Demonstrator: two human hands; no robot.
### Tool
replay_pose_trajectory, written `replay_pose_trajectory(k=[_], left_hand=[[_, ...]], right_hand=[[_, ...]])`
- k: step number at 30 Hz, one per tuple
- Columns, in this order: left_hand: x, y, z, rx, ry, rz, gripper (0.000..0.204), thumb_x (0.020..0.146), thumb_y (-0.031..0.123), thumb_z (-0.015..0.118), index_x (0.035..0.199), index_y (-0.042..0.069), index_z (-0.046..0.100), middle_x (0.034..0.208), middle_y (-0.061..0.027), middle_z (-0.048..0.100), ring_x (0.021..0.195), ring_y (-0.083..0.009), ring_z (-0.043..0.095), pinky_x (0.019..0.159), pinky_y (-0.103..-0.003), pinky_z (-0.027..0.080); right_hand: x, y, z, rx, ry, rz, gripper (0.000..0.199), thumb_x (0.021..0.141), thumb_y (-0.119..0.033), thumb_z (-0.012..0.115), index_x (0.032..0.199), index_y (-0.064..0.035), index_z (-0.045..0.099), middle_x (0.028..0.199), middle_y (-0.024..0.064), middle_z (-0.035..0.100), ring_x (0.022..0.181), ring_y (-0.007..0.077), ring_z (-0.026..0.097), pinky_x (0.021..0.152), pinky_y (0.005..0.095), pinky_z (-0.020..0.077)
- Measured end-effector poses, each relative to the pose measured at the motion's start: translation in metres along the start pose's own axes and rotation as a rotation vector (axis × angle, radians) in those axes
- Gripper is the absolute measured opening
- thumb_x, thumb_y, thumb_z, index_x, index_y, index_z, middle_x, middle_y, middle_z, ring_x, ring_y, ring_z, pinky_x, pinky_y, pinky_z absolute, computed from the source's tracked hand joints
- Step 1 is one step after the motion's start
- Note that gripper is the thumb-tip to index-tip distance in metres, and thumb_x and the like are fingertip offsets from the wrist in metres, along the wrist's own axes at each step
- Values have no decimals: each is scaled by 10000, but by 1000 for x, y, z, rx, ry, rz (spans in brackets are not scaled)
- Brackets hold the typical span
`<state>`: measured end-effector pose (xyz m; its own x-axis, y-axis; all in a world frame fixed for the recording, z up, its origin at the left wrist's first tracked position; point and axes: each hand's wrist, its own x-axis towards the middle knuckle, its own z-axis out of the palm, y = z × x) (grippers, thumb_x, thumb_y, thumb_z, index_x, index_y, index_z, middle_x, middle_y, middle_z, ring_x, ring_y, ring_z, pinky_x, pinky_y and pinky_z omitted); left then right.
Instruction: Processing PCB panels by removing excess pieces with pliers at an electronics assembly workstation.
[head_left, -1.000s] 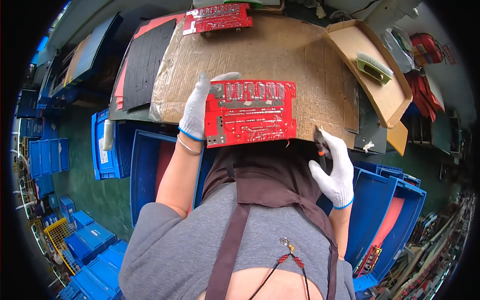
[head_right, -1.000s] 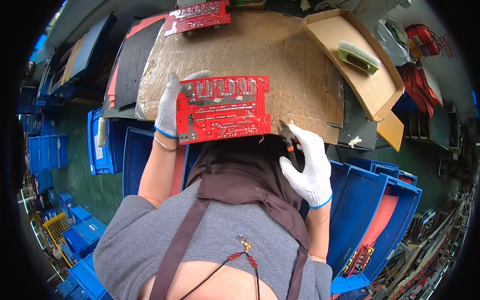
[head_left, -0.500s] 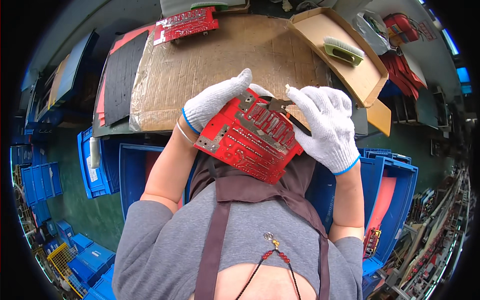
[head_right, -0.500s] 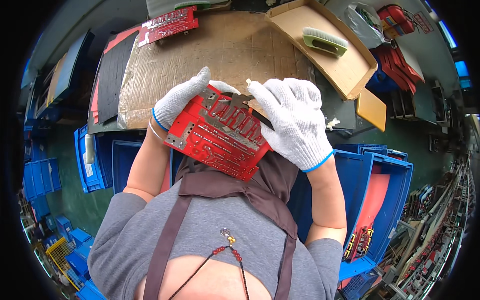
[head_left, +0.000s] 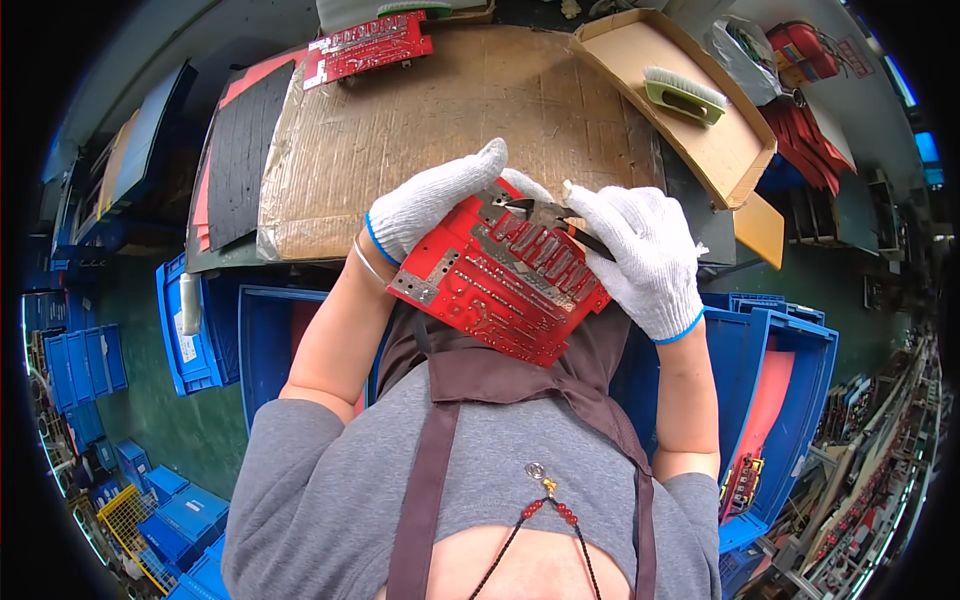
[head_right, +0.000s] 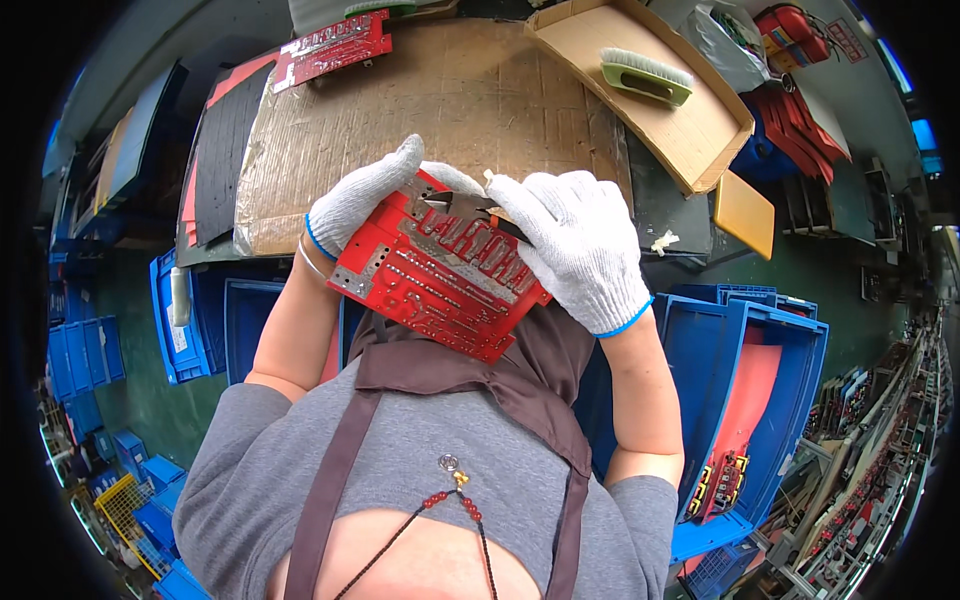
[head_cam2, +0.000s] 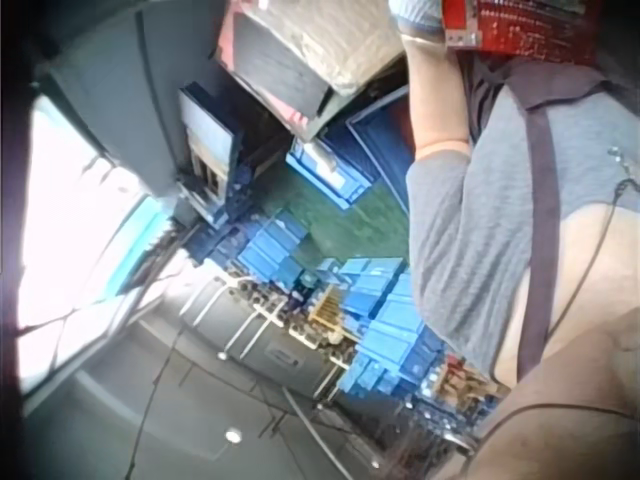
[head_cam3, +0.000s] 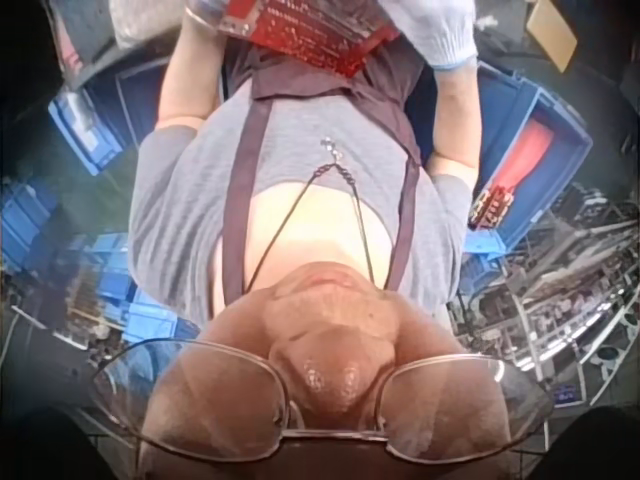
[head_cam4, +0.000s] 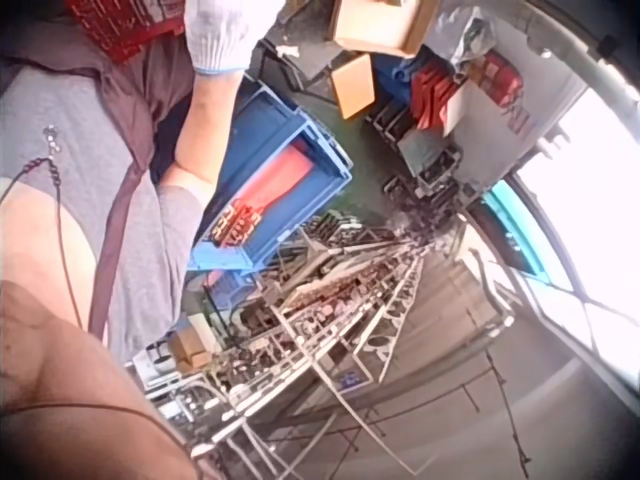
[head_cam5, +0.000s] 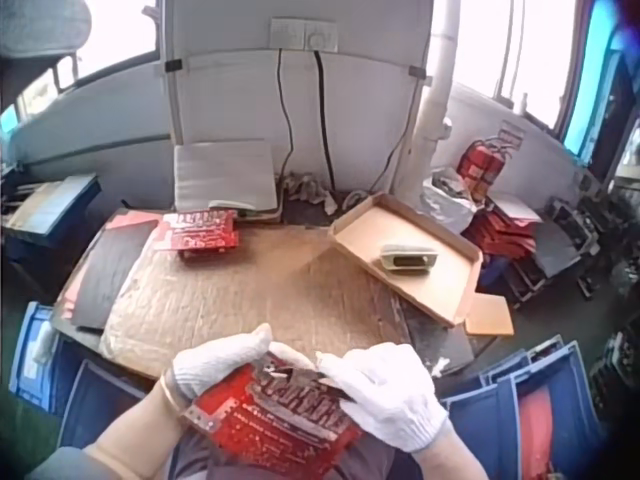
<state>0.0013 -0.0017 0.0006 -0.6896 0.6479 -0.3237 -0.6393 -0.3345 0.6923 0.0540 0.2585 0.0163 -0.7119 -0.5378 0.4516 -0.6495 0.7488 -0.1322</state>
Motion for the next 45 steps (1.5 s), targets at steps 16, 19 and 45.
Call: replay_pose_trajectory(k=[16, 19, 45], left_hand=[[-2, -3, -1, 7, 35, 30, 554, 1093, 459, 532, 1226, -55, 692, 1204, -217, 727, 1090, -282, 727, 1000, -426, 588], [0, -2, 4, 54, -14, 57, 571, 1095, 467, 520, 1233, -62, 687, 1197, -213, 730, 1088, -277, 728, 998, -427, 588], [83, -24, -58, -28, 230, 95, 663, 1111, 531, 439, 1381, -58, 579, 1224, -194, 711, 1095, -302, 707, 1002, -458, 569]], right_hand=[[3, -3, 4, -19, -18, 23, 739, 637, -115, 856, 1353, -161, 680, 1151, 66, 678, 1067, 293, 639, 940, 432, 470], [-3, -5, 4, 6, -9, 36, 721, 625, -89, 856, 1327, -141, 699, 1119, 82, 694, 1031, 301, 653, 899, 419, 494], [-183, 61, 0, -467, -216, 1037, 455, 867, -246, 733, 1314, -197, 665, 1047, 89, 655, 992, 291, 663, 849, 440, 550]])
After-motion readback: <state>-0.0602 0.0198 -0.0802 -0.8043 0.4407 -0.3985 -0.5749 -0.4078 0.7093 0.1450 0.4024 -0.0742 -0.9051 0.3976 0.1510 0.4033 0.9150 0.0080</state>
